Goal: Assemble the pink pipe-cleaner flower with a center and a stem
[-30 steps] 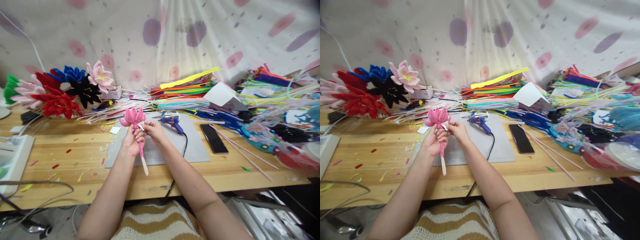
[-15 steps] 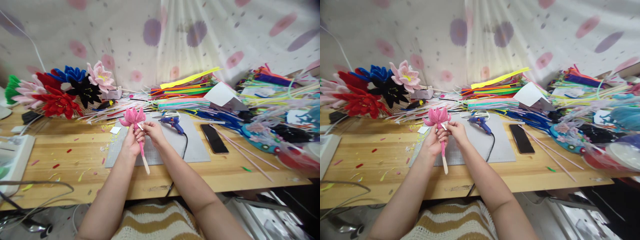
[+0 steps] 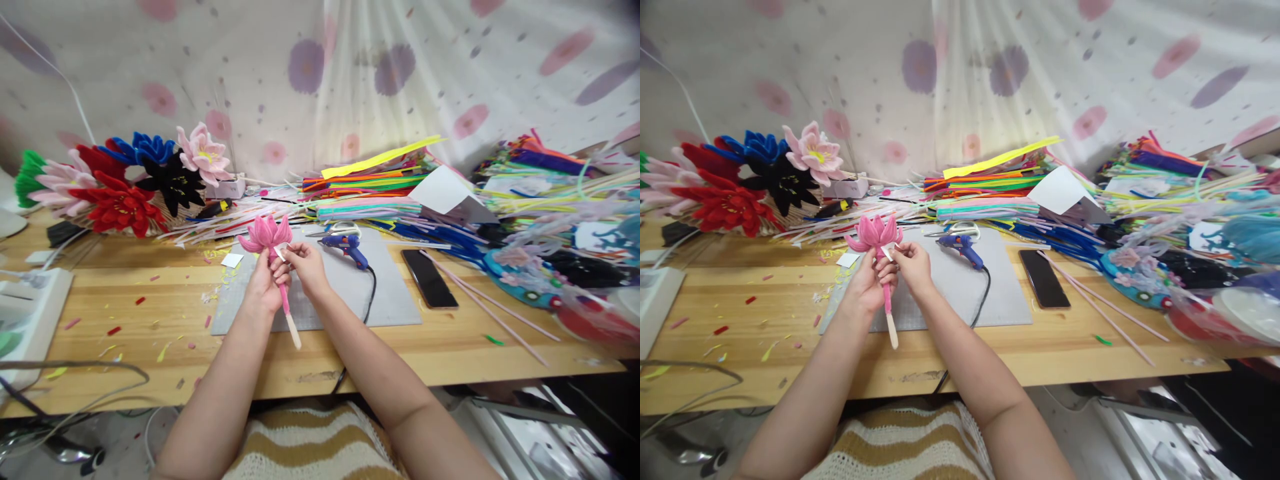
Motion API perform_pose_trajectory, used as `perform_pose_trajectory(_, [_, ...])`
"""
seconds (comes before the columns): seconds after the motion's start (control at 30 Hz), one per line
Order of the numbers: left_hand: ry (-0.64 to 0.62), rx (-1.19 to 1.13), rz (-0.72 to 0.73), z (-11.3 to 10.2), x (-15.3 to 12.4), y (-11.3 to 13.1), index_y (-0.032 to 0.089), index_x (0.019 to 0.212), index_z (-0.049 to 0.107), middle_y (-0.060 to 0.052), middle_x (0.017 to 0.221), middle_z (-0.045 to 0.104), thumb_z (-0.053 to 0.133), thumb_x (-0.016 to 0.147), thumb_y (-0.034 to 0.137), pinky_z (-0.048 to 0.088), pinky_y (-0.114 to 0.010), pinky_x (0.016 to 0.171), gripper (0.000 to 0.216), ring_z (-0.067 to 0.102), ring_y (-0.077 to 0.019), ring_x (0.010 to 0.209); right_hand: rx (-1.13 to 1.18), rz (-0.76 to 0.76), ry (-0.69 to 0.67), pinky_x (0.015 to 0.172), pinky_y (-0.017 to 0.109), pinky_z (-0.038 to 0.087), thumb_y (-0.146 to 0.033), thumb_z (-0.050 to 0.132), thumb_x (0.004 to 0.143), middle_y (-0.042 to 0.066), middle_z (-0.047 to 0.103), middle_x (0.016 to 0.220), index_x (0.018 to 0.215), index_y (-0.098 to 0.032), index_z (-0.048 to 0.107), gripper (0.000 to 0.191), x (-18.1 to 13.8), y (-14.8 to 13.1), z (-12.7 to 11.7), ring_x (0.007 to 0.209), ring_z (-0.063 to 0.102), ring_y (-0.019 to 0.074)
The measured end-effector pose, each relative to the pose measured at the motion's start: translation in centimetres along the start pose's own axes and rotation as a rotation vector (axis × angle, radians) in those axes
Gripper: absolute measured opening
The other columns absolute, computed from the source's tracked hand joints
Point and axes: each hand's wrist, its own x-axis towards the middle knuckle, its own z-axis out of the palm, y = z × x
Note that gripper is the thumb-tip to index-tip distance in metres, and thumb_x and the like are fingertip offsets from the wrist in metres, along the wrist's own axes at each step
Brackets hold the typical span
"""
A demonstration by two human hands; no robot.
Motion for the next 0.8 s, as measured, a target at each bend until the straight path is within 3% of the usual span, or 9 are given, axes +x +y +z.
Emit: perform_pose_trajectory(0.8, [0.026,0.061,0.067,0.21,-0.03,-0.62,0.015,0.062,0.04,0.009,0.042,0.027,0.039,0.091,0.03,0.016,-0.011,0.026,0.032,0.024,-0.0011,0.029,-0.27,-0.291,0.031,0.055,0.022,0.038,-0.034,0.06,0.066,-0.005,0.054,0.063,0.07,-0.02,0.052,0.016,-0.34,0.62,-0.45,0.055,0.045,0.0086])
